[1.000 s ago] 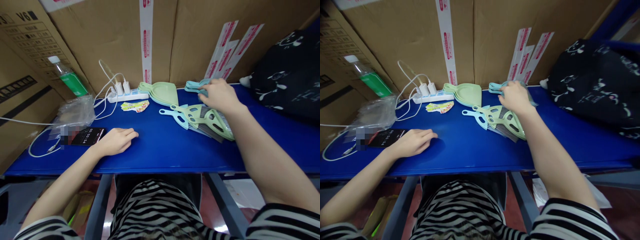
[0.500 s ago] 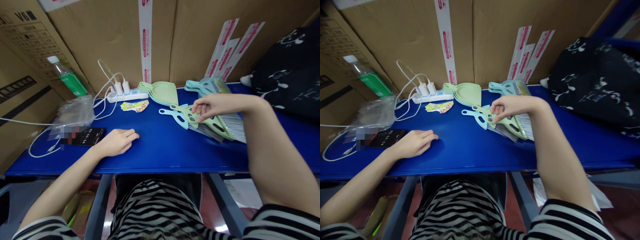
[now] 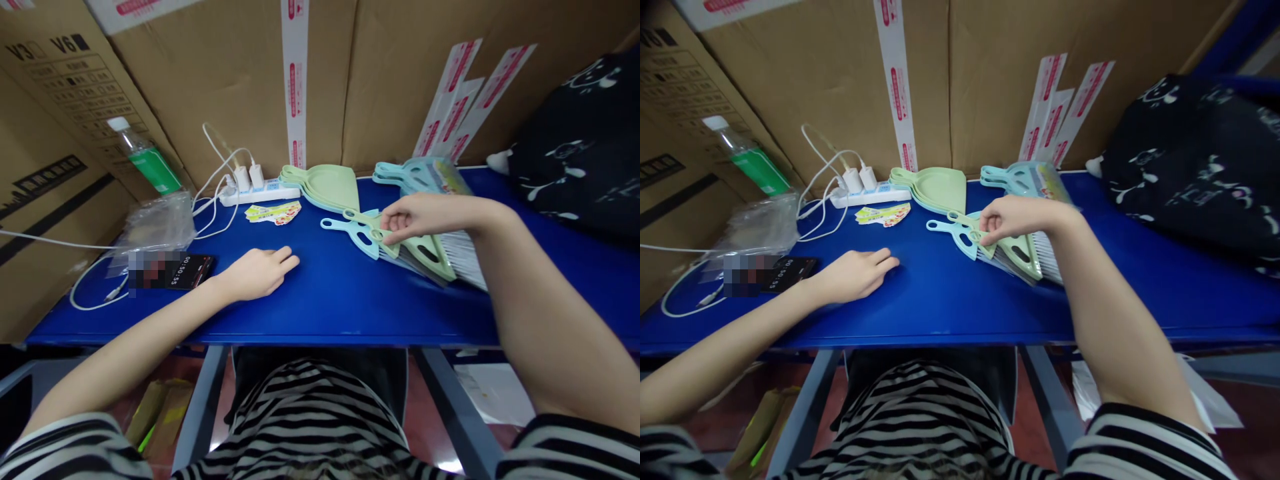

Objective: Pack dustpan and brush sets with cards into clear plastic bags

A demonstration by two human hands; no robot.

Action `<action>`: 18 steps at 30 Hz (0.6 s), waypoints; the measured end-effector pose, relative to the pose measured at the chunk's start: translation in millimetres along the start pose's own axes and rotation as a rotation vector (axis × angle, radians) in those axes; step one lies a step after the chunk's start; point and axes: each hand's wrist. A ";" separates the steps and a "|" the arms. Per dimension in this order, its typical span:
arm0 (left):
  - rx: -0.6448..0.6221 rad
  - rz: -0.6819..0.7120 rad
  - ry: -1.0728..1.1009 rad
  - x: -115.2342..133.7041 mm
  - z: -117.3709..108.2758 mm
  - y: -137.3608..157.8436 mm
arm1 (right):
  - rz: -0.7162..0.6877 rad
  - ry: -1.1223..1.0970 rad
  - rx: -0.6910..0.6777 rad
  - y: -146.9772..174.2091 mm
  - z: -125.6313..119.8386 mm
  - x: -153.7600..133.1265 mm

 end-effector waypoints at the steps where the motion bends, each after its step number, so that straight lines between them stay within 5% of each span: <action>1: -0.027 -0.055 -0.012 3.8 -3.9 -9.0 | -0.015 0.000 -0.002 -0.6 0.2 0.9; 8: -0.095 -0.348 0.054 21.7 -26.9 -77.8 | 0.006 -0.048 -0.025 -1.8 -0.1 -0.9; 18: 0.046 -0.386 0.066 11.8 -32.5 -130.6 | 0.012 -0.013 -0.006 -6.3 1.4 5.7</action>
Point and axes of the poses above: each hand's wrist, its own y-axis away from the middle knuckle, its own z-axis out of the palm, x = y × z, and after that the axes turned 1 degree about y, right-handed
